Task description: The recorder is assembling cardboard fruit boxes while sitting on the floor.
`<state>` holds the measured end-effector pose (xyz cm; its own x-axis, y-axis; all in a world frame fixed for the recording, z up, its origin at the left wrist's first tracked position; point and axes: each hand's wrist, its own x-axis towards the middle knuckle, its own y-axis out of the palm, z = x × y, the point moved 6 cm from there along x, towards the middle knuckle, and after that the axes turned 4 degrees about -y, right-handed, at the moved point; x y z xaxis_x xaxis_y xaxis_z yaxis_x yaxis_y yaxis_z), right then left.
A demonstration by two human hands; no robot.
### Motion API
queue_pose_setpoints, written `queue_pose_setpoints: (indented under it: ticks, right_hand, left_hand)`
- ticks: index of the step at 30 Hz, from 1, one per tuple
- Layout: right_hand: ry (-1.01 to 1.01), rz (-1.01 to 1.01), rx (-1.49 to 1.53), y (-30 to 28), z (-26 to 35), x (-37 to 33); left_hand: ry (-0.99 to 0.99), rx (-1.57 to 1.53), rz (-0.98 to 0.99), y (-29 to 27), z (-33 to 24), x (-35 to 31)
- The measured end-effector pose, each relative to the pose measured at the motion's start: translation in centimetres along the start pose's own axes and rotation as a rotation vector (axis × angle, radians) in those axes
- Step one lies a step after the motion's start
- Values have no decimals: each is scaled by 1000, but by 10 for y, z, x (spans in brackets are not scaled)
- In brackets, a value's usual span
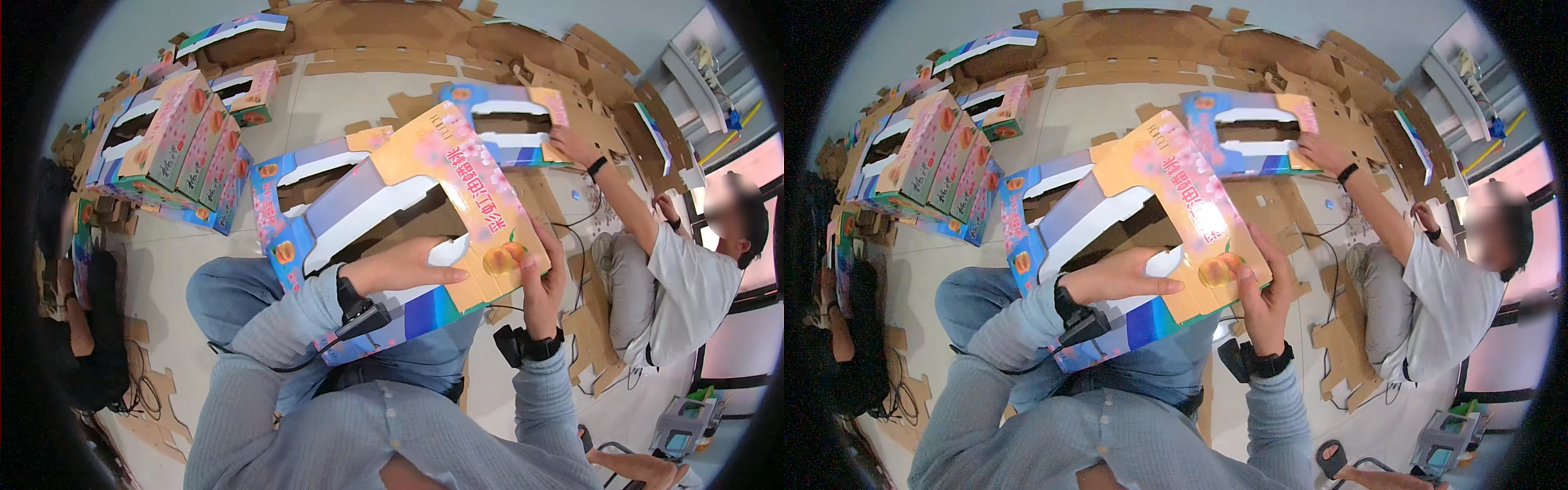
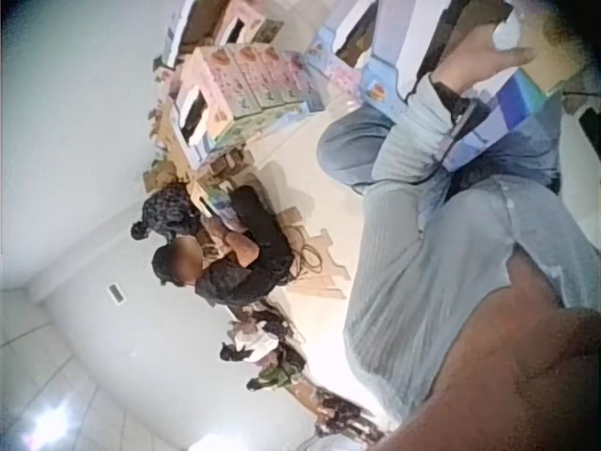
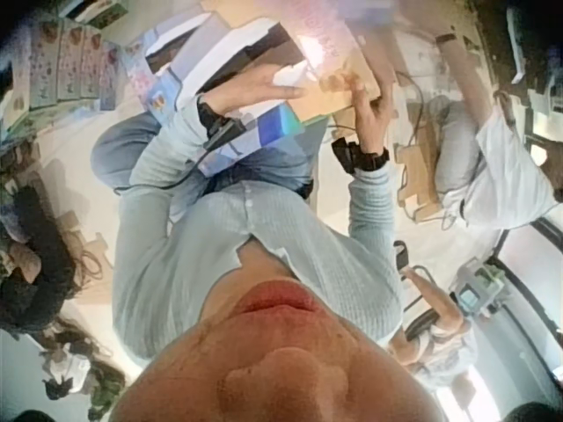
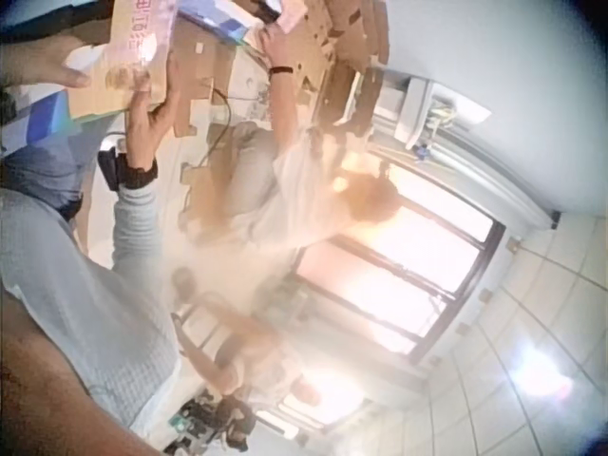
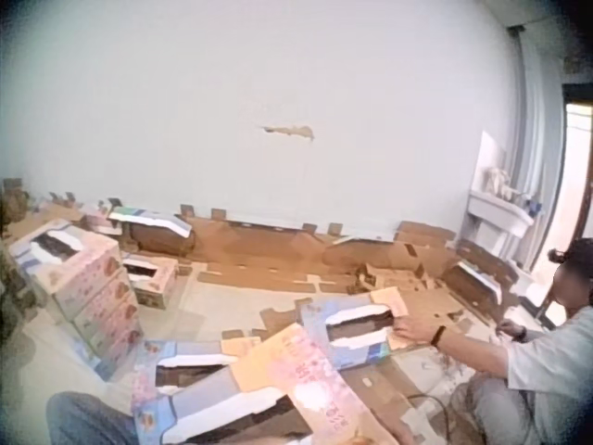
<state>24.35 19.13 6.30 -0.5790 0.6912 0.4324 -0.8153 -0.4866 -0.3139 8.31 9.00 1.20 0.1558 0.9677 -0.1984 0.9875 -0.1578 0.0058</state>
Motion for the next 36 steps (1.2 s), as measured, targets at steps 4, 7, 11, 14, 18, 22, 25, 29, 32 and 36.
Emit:
queue_pose_setpoints:
  ticks: [4, 7, 11, 14, 18, 22, 25, 29, 32, 36]
  right_hand:
    - [33, 5, -5, -6, -8, -2]
    - [112, -53, 24, -10, -24, -9]
    - [244, -243, 258, -15, -56, -21]
    - [236, -240, 295, -15, -63, -22]
    - [220, -175, 301, -11, -60, -17]
    - [176, -136, 263, -9, -64, -10]
    - [205, -147, 265, -18, -71, -10]
    - [189, -64, 343, -18, -75, -4]
    - [220, -182, 558, -13, -81, 3]
    - [291, -194, 746, -6, -88, 10]
  left_hand:
    - [29, 262, -323, -2, -6, -24]
    - [204, 356, -488, -8, -9, -64]
    - [198, 509, -981, -41, 2, -152]
    - [179, 581, -1284, -57, 11, -202]
    - [42, -301, -1245, -56, 64, -222]
    - [-29, -874, -978, -36, 101, -194]
    - [47, -854, -993, -41, 98, -180]
    - [161, -913, -896, -47, 73, -172]
    - [159, -940, -841, -58, 55, -160]
    - [242, -865, -771, -77, 27, -134]
